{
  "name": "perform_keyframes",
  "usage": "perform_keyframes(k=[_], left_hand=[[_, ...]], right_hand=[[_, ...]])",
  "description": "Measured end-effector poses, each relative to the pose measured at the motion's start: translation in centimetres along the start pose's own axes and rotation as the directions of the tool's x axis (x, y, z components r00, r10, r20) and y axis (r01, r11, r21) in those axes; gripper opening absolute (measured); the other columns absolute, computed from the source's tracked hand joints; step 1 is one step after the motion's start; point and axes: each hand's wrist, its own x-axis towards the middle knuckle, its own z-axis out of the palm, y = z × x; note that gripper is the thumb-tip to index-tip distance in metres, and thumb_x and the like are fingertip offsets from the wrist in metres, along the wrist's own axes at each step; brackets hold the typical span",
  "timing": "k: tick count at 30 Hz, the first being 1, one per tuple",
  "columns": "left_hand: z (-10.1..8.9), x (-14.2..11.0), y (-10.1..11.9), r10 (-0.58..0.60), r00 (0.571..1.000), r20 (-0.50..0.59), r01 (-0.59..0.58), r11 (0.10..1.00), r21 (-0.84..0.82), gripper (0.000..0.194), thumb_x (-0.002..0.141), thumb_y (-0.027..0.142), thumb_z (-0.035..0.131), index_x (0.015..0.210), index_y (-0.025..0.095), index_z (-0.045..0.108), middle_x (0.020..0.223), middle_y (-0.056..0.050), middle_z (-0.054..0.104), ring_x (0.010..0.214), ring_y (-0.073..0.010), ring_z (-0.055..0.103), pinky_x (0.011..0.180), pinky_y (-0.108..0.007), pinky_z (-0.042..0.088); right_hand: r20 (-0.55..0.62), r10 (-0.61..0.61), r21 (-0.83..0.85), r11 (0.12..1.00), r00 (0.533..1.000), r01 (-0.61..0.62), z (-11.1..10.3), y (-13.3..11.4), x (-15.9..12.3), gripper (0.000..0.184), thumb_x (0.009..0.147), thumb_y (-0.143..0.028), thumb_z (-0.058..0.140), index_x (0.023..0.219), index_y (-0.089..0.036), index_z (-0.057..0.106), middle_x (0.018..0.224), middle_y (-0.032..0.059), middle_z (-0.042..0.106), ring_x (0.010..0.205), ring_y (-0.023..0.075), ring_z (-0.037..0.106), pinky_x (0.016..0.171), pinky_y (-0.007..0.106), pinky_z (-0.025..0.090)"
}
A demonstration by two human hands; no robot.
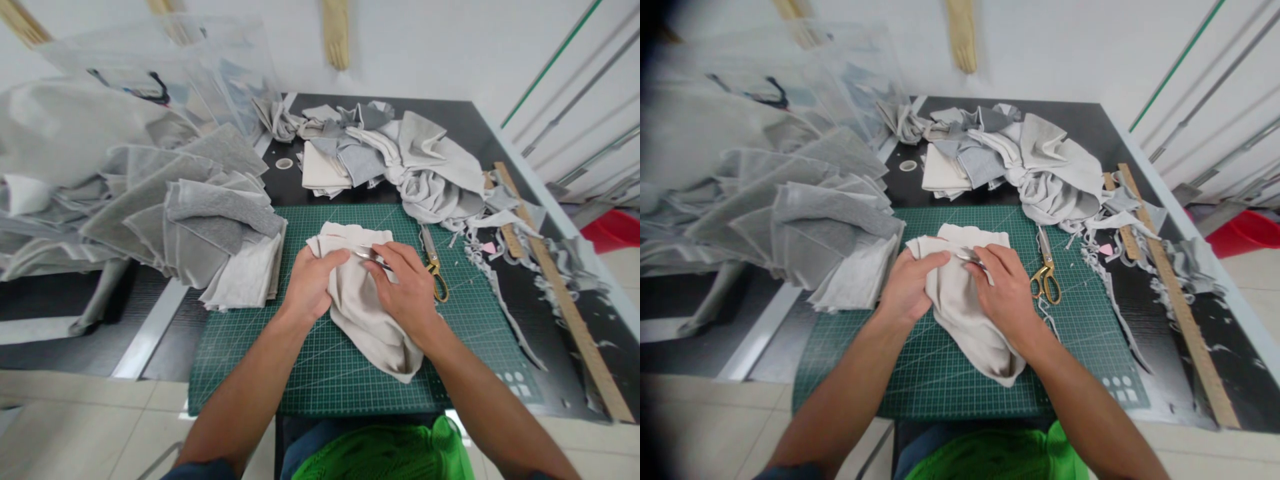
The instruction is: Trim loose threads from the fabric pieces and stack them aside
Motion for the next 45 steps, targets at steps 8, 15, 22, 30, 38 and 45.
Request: perform_keyframes(k=[8, 15, 22, 30, 38, 45], left_hand=[[-0.1, 0.0, 0.0, -0.009, 1.000, -0.009, 0.009, 1.000, -0.023, 0.028, 0.063, 0.017, 0.087, 0.089, 0.016, 0.075, 0.081, -0.003, 0.077, 0.086, -0.0243, 0.076, 0.080, -0.033, 0.058], [-0.1, -0.1, 0.1, -0.031, 0.999, 0.004, 0.031, 0.999, 0.007, 0.027, 0.064, 0.016, 0.085, 0.088, 0.015, 0.074, 0.084, -0.003, 0.076, 0.084, -0.0219, 0.075, 0.082, -0.032, 0.056], [-0.1, -0.3, -0.1, -0.044, 0.997, 0.059, 0.042, 0.998, 0.042, 0.026, 0.067, 0.017, 0.084, 0.090, 0.016, 0.072, 0.087, -0.003, 0.077, 0.081, -0.0199, 0.073, 0.080, -0.031, 0.055], [-0.2, -0.4, -0.5, -0.031, 0.987, 0.159, -0.001, 0.980, 0.197, 0.028, 0.073, 0.021, 0.083, 0.098, 0.015, 0.074, 0.095, -0.006, 0.078, 0.083, -0.0195, 0.072, 0.079, -0.031, 0.055], [-0.1, -0.5, -0.3, -0.122, 0.985, 0.126, 0.096, 0.976, 0.196, 0.031, 0.064, 0.022, 0.087, 0.092, 0.014, 0.079, 0.088, -0.009, 0.080, 0.078, -0.0241, 0.075, 0.074, -0.033, 0.057], [-0.8, 0.3, 0.5, -0.021, 1.000, 0.013, 0.020, 0.998, 0.064, 0.033, 0.059, 0.023, 0.090, 0.089, 0.014, 0.080, 0.089, -0.010, 0.081, 0.091, -0.0287, 0.076, 0.090, -0.039, 0.058]], right_hand=[[-0.044, -0.025, -0.026, 0.999, 0.999, 0.024, 0.0, 0.1, -0.1, 0.027, 0.098, -0.020, 0.068, 0.124, -0.022, 0.070, 0.114, 0.0106, 0.073, 0.104, 0.0233, 0.069, 0.094, 0.042, 0.060], [-0.048, 0.011, -0.006, 1.000, 0.999, -0.012, 0.0, 0.1, -0.1, 0.023, 0.099, -0.023, 0.066, 0.121, -0.022, 0.073, 0.112, 0.0103, 0.074, 0.104, 0.0231, 0.071, 0.094, 0.042, 0.060], [-0.035, 0.140, 0.075, 0.988, 0.990, -0.137, -0.4, 0.1, 0.2, 0.017, 0.100, -0.026, 0.062, 0.112, -0.022, 0.073, 0.108, 0.0092, 0.075, 0.103, 0.0230, 0.070, 0.094, 0.042, 0.058], [0.239, 0.430, 0.243, 0.842, 0.871, -0.482, -0.7, -0.3, 0.5, 0.039, 0.086, -0.043, 0.074, 0.117, -0.021, 0.069, 0.102, 0.0052, 0.076, 0.079, 0.0185, 0.066, 0.076, 0.034, 0.055], [0.249, 0.490, 0.261, 0.797, 0.835, -0.545, -0.4, -0.1, 0.5, 0.025, 0.086, -0.040, 0.071, 0.094, -0.018, 0.079, 0.085, 0.0046, 0.078, 0.073, 0.0188, 0.067, 0.070, 0.032, 0.052], [0.210, 0.516, 0.208, 0.806, 0.830, -0.554, -1.6, 1.2, 1.2, 0.021, 0.086, -0.036, 0.066, 0.088, -0.018, 0.077, 0.075, 0.0017, 0.073, 0.063, 0.0157, 0.060, 0.061, 0.029, 0.046]])
